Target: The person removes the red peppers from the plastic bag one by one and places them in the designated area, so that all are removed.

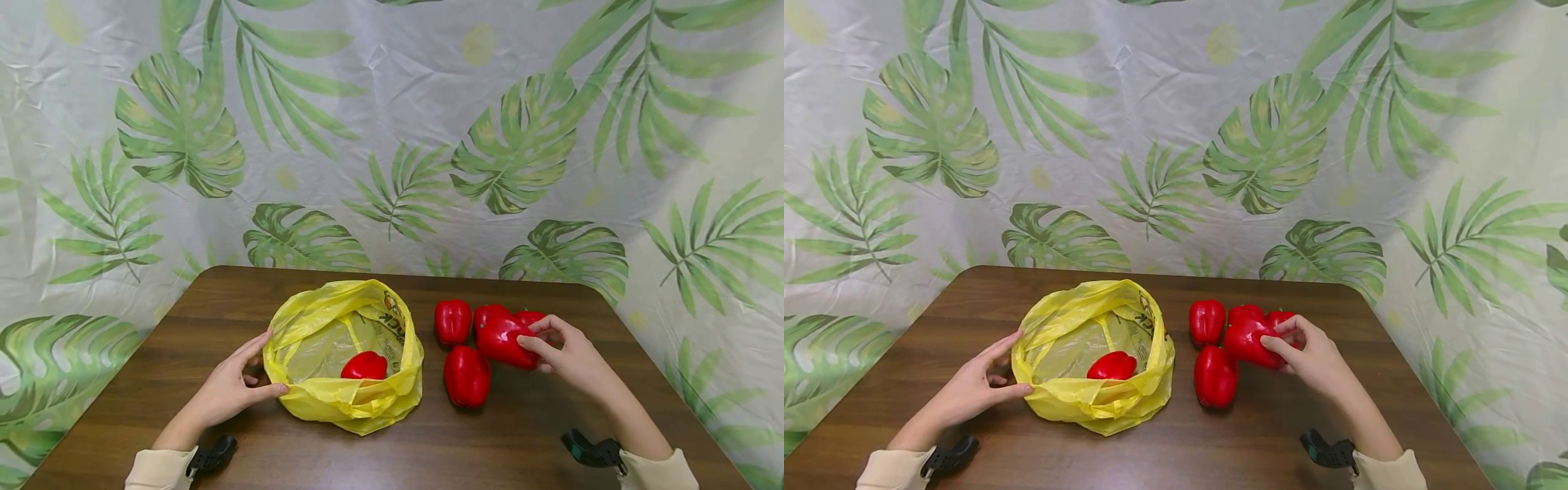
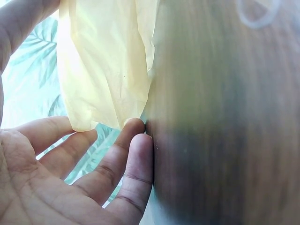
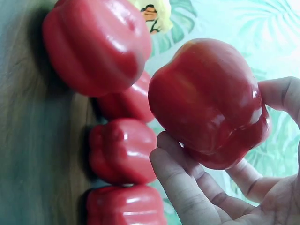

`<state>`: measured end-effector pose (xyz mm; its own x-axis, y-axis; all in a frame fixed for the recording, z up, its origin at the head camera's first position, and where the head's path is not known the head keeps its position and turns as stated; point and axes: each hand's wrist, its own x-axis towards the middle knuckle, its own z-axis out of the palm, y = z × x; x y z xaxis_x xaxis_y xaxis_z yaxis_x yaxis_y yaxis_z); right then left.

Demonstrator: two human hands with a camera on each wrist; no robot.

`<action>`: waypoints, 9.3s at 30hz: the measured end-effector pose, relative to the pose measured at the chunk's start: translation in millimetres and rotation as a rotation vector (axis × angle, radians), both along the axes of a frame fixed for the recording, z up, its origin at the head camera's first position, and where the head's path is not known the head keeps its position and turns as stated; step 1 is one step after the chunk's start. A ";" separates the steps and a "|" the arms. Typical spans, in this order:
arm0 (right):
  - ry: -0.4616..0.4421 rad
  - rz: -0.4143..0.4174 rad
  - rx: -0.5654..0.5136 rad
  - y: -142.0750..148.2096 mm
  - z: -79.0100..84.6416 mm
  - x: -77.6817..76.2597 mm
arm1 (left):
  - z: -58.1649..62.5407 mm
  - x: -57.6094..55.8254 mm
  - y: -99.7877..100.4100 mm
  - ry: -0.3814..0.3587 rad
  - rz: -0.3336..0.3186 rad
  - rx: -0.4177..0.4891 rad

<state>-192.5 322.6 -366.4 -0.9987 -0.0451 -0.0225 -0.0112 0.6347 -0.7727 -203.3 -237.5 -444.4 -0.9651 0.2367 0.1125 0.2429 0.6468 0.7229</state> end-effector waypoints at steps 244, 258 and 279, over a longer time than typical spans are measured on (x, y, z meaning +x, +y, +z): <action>-0.281 0.858 0.422 -266.1 13.1 -93.2 | 1.0 -0.5 0.8 0.035 0.003 -0.002; -0.255 0.851 0.369 -253.8 9.9 -96.4 | -1.5 -1.9 -1.1 0.045 -0.012 0.002; -0.210 0.793 0.131 -214.9 30.4 -98.0 | 0.3 0.0 -0.4 0.050 -0.016 0.003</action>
